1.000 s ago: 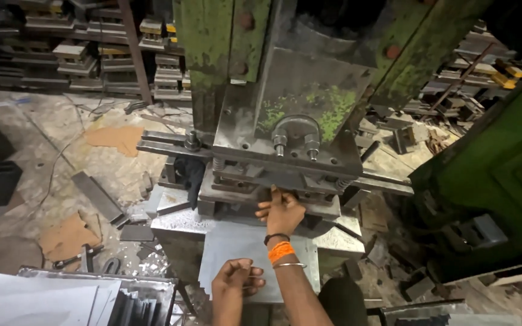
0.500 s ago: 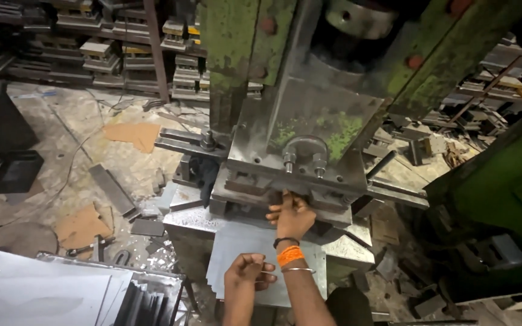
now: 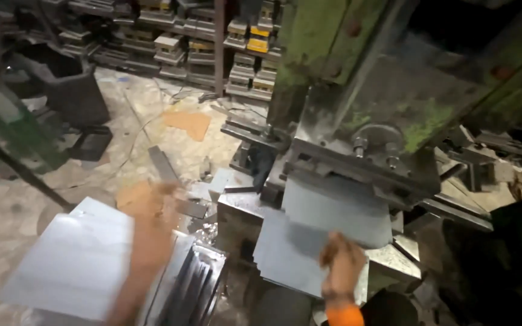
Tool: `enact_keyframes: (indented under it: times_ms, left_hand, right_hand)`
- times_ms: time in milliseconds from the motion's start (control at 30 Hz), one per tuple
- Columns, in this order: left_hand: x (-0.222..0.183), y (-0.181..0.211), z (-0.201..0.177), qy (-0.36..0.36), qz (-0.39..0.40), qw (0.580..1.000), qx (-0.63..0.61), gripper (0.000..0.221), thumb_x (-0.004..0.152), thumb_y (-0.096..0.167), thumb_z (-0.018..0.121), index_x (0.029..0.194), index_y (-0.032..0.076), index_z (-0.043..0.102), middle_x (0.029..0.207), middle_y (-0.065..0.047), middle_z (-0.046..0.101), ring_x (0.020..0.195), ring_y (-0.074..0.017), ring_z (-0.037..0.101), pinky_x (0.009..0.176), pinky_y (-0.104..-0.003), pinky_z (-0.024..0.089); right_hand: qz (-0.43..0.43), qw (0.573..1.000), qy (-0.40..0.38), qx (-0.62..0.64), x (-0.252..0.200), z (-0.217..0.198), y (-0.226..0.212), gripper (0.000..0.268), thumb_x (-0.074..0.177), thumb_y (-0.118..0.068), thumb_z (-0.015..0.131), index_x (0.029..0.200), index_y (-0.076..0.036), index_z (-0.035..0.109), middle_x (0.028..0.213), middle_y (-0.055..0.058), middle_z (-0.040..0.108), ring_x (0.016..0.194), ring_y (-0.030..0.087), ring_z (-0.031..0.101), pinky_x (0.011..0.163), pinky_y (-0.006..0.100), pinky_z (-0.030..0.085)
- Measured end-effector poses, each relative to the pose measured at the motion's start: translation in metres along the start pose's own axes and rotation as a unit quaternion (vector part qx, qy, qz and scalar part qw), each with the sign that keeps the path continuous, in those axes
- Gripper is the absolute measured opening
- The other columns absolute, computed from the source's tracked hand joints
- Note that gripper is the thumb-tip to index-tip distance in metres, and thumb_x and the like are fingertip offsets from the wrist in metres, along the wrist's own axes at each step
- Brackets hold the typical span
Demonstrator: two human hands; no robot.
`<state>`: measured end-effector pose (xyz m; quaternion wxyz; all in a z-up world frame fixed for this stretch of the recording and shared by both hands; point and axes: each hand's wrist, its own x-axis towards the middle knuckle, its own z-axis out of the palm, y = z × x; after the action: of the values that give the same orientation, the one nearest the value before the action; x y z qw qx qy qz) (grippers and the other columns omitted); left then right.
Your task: The worker is manually feeding metal sheets into an industrial stamping machine and removing the finished pieces.
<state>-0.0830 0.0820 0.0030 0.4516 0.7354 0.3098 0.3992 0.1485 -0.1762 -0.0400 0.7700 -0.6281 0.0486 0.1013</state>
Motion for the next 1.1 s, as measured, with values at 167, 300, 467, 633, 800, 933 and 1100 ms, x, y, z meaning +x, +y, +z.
enact_keyframes:
  times_ms: [167,300,467,633,800,933,1100]
  left_hand:
    - [-0.016,-0.065,-0.093,0.105,0.07,0.811,0.571,0.084,0.101,0.053,0.042,0.152,-0.014,0.042,0.158,-0.036,0.042,0.151,-0.0505,0.031,0.122,-0.066,0.016]
    - [-0.073,-0.072,-0.025,-0.011,-0.035,0.854,0.519,0.094,0.097,0.073,0.024,0.163,0.007,0.012,0.167,-0.022,0.012,0.156,-0.042,0.002,0.121,-0.063,-0.002]
    - [-0.068,-0.048,0.0,-0.006,-0.11,0.928,0.357,0.085,0.1,0.057,0.033,0.16,0.0,0.014,0.169,-0.019,0.016,0.157,-0.0396,0.004,0.122,-0.06,0.002]
    - [-0.066,-0.043,-0.057,0.134,0.026,0.903,0.407,0.08,0.089,0.037,0.064,0.15,-0.01,0.041,0.152,-0.03,0.048,0.142,-0.0452,0.044,0.115,-0.055,0.033]
    - [-0.076,-0.073,-0.112,0.152,-0.082,0.906,0.387,0.064,0.094,0.037,0.06,0.141,-0.005,0.053,0.142,-0.026,0.059,0.126,-0.043,0.057,0.103,-0.053,0.044]
    - [-0.08,-0.042,-0.109,0.131,-0.132,0.933,0.309,0.049,0.091,0.037,0.065,0.124,0.0,0.067,0.116,-0.021,0.071,0.108,-0.0378,0.066,0.094,-0.047,0.051]
    - [-0.075,-0.058,-0.047,0.016,-0.245,0.966,0.077,0.056,0.085,0.029,0.071,0.134,0.004,0.062,0.099,-0.009,0.08,0.075,-0.0184,0.073,0.075,-0.03,0.057]
  right_hand:
    - [0.142,0.968,-0.051,-0.199,-0.013,-0.067,0.045,0.05,0.106,-0.034,0.059,0.075,0.004,0.058,0.05,0.012,0.046,0.032,0.024,0.04,0.032,0.038,0.03]
    - [0.279,0.947,0.006,-0.156,-0.027,-0.055,0.102,0.035,0.091,-0.007,0.074,0.119,0.013,0.068,0.082,0.026,0.061,0.052,0.037,0.053,0.045,0.047,0.042]
    - [0.223,0.864,-0.421,-0.16,-0.129,0.035,0.098,0.052,0.089,-0.034,0.071,0.121,0.007,0.071,0.091,0.019,0.079,0.073,0.023,0.076,0.062,0.03,0.061]
    - [0.197,0.863,-0.427,-0.185,-0.169,0.085,0.078,0.015,0.097,-0.006,0.071,0.09,0.008,0.07,0.073,0.016,0.069,0.053,0.02,0.064,0.05,0.029,0.062]
    - [-0.027,0.851,-0.373,-0.369,-0.173,0.084,0.048,0.012,0.086,-0.014,0.071,0.075,-0.011,0.075,0.069,0.005,0.07,0.07,0.014,0.07,0.08,0.032,0.063]
    - [0.004,0.915,-0.318,-0.247,-0.125,0.051,0.053,0.022,0.084,-0.014,0.068,0.093,0.0,0.081,0.08,0.011,0.081,0.074,0.017,0.069,0.077,0.029,0.054]
    - [0.089,0.942,-0.321,-0.028,-0.029,-0.024,0.056,0.022,0.095,0.005,0.053,0.108,0.021,0.063,0.084,0.033,0.065,0.069,0.042,0.066,0.066,0.057,0.059]
